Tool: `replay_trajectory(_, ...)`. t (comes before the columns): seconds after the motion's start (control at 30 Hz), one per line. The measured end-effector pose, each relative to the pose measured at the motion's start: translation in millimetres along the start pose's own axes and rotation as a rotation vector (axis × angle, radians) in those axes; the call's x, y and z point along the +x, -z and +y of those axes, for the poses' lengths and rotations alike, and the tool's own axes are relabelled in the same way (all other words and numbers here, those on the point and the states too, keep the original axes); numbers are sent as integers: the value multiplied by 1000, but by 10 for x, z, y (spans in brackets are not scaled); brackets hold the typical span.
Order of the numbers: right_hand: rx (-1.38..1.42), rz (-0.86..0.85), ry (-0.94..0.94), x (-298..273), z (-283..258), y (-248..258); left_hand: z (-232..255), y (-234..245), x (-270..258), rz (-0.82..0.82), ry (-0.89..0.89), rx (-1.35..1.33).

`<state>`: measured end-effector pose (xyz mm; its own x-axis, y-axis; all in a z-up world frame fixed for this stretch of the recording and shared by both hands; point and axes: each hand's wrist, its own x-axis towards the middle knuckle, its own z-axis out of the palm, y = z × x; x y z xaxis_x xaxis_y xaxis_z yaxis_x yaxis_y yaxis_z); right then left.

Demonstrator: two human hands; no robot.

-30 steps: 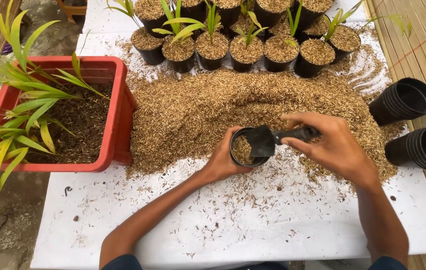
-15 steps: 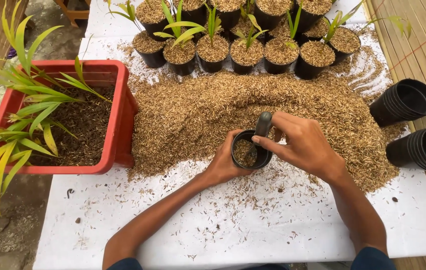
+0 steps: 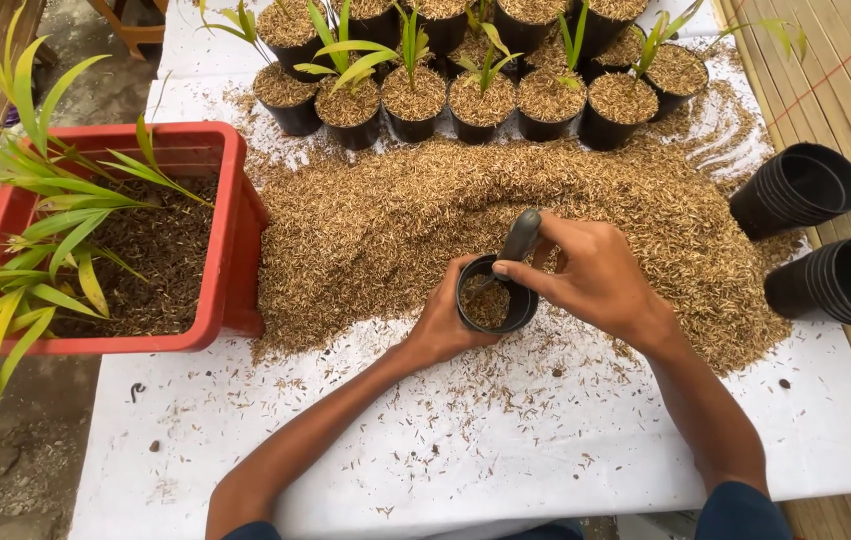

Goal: The person uses a small trowel to scoop rice husks from a pile and fill black plastic pots. They place small green seedlings into the pots and add more husks around the base of the plants, occasionally patting the material down with the trowel.

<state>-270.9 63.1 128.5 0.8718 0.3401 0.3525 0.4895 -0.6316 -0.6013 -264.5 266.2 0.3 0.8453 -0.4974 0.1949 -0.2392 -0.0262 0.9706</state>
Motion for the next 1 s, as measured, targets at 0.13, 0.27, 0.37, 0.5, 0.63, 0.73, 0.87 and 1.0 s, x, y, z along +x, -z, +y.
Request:
replay_trajectory(0.13, -6, 3, -8, -25, -19, 75, 46, 19, 9, -5, 11, -13)
replay_trajectory(0.27, 36, 84, 4, -32, 38, 96, 8, 19, 5, -3, 0, -13)
replay_trajectory(0.37, 19, 24, -67, -7, -83, 80, 60, 11, 3, -7, -5, -8)
replay_trajectory(0.5, -20, -36, -125, -10, -182, 80, 130, 6, -10, -8, 8, -14)
replay_trajectory(0.63, -40, 68, -29, -73, -4, 70, 57, 26, 7, -13, 20, -11)
replay_trajectory(0.73, -94, 7, -89, -48, -90, 74, 84, 18, -3, -11, -4, -18)
replay_trajectory(0.87, -90, -18, -100, -42, -95, 73, 93, 11, 6, -10, -4, 3)
replay_trajectory(1.0, -47, 94, -34, -85, 39, 70, 12, 24, 9, -10, -11, 6)
